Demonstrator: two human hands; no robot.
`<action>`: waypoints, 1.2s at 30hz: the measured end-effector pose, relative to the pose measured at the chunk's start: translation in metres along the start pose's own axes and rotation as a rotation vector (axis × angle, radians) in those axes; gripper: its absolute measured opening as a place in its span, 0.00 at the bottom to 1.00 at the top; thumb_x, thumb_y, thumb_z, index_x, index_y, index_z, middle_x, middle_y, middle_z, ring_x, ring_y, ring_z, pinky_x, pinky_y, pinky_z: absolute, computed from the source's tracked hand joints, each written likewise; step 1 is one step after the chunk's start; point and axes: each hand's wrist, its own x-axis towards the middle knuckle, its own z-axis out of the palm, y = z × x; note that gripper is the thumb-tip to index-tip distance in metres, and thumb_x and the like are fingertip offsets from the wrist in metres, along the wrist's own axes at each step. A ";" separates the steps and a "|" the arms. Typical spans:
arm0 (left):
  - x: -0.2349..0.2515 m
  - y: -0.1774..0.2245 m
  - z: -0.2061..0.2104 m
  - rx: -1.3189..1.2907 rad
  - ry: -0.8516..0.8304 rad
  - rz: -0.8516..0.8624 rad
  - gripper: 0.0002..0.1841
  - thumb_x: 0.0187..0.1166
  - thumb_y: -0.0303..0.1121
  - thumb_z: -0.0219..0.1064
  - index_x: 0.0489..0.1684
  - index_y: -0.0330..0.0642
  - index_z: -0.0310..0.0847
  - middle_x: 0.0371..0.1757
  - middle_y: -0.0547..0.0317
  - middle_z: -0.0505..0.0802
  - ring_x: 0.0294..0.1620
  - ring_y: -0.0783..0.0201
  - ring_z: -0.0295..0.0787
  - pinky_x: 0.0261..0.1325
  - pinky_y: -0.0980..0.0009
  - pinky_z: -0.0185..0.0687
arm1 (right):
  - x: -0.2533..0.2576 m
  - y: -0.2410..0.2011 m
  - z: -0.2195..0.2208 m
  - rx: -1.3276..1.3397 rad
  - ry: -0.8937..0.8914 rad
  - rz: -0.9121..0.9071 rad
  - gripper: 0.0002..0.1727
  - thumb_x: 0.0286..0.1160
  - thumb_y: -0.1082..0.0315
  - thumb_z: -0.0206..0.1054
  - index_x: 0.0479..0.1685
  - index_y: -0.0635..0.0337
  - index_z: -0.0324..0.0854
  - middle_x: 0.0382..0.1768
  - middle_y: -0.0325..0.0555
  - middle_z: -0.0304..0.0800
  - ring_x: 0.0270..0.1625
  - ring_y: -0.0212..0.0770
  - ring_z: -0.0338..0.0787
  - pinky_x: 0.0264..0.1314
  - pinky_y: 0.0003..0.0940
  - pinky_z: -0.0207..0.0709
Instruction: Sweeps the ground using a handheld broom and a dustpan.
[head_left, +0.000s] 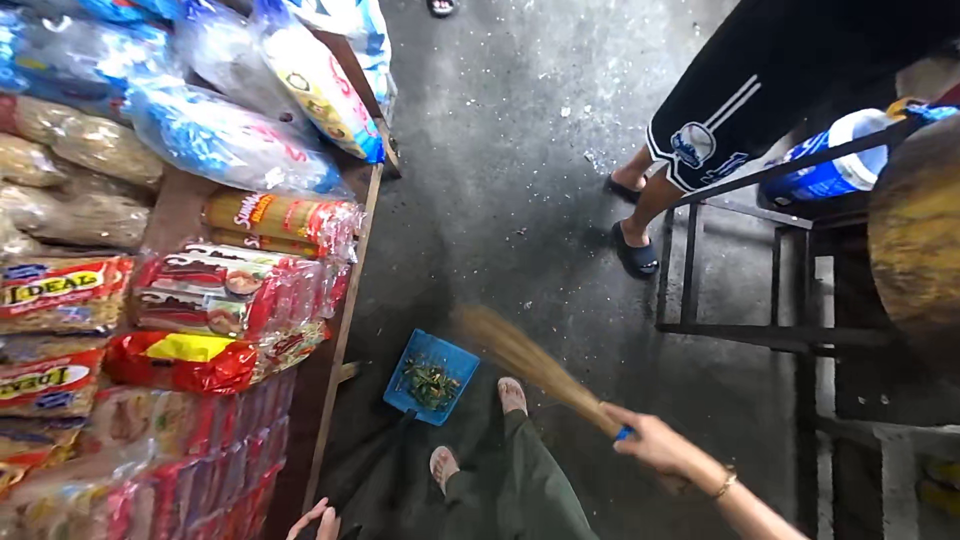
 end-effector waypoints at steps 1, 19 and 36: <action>-0.004 -0.001 0.000 0.001 0.016 0.001 0.24 0.77 0.33 0.75 0.70 0.37 0.77 0.72 0.43 0.86 0.72 0.43 0.84 0.65 0.41 0.87 | 0.003 0.000 -0.029 -0.007 0.077 -0.019 0.45 0.71 0.59 0.78 0.92 0.29 0.62 0.66 0.54 0.89 0.62 0.55 0.92 0.69 0.62 0.82; -0.039 -0.017 0.018 -0.066 0.182 -0.033 0.21 0.78 0.31 0.73 0.68 0.37 0.77 0.71 0.43 0.86 0.69 0.45 0.85 0.63 0.44 0.89 | 0.073 -0.054 -0.062 -0.298 -0.140 -0.085 0.44 0.73 0.60 0.77 0.92 0.31 0.61 0.66 0.59 0.88 0.63 0.60 0.90 0.69 0.65 0.79; -0.067 -0.049 0.026 -0.048 0.334 -0.040 0.21 0.79 0.32 0.72 0.69 0.40 0.78 0.73 0.48 0.85 0.73 0.49 0.83 0.65 0.47 0.89 | 0.156 -0.103 0.016 -0.426 -0.197 -0.003 0.47 0.78 0.63 0.69 0.97 0.35 0.46 0.63 0.67 0.87 0.62 0.68 0.89 0.64 0.70 0.79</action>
